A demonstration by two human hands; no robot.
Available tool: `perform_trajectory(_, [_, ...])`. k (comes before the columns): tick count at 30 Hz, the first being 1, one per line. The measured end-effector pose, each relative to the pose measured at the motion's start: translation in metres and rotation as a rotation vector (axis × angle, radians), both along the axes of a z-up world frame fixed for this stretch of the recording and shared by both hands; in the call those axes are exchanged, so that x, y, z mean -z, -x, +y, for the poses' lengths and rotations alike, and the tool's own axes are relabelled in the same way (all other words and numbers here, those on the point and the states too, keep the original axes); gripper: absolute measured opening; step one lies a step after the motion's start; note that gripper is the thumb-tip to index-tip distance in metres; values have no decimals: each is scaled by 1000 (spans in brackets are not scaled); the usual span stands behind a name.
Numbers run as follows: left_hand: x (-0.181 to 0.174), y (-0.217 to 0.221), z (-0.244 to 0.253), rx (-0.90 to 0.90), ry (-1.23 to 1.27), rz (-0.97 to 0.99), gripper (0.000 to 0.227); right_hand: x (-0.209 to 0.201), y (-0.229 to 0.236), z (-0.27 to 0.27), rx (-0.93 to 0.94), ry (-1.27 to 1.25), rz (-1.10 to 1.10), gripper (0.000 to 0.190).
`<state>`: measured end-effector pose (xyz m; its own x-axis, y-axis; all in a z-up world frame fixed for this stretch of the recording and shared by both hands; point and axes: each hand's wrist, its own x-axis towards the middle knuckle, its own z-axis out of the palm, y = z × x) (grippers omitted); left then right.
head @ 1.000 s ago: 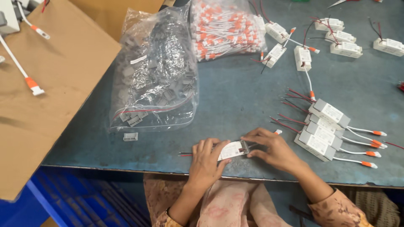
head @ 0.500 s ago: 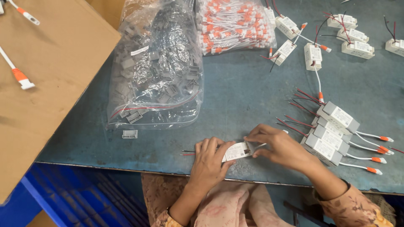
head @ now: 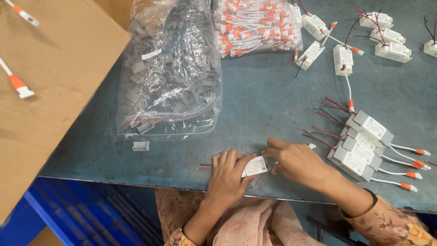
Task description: The person assembles small white electronic modules by hand, snapping grey plastic covers onto the units and arranging them on a table. They handle multiple modules, wires, and plastic bags containing parts, organizing the finished items into rows.
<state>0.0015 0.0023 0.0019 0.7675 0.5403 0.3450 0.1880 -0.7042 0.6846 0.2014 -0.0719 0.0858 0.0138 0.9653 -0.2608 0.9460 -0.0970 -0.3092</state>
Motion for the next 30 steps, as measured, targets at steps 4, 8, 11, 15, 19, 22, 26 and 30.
perform_trajectory(4, [2, -1, -1, -2, 30, 21, 54, 10, 0, 1, -14, 73, -83, 31])
perform_trajectory(8, [1, -1, 0, -3, 27, 19, 54, 19, 5, -5, -55, 69, -126, 22])
perform_trajectory(11, [2, 0, 0, 12, -38, -19, 55, 24, 6, -13, -70, -72, -103, 27])
perform_trajectory(15, [5, -1, -2, -6, -11, 13, 54, 12, -9, -18, -114, -262, 114, 52])
perform_trajectory(19, [6, 1, -4, -17, -23, -6, 55, -14, -9, -27, -101, -604, 366, 32])
perform_trajectory(22, [5, 3, -7, -20, -67, -19, 54, -13, -7, -45, 148, -898, 1104, 36])
perform_trajectory(26, [3, 3, -13, -23, -102, -29, 54, 53, -2, -14, 280, -938, 1526, 55])
perform_trajectory(30, [-1, 3, -11, -28, -115, -41, 55, 90, 20, 22, 841, -685, 1285, 48])
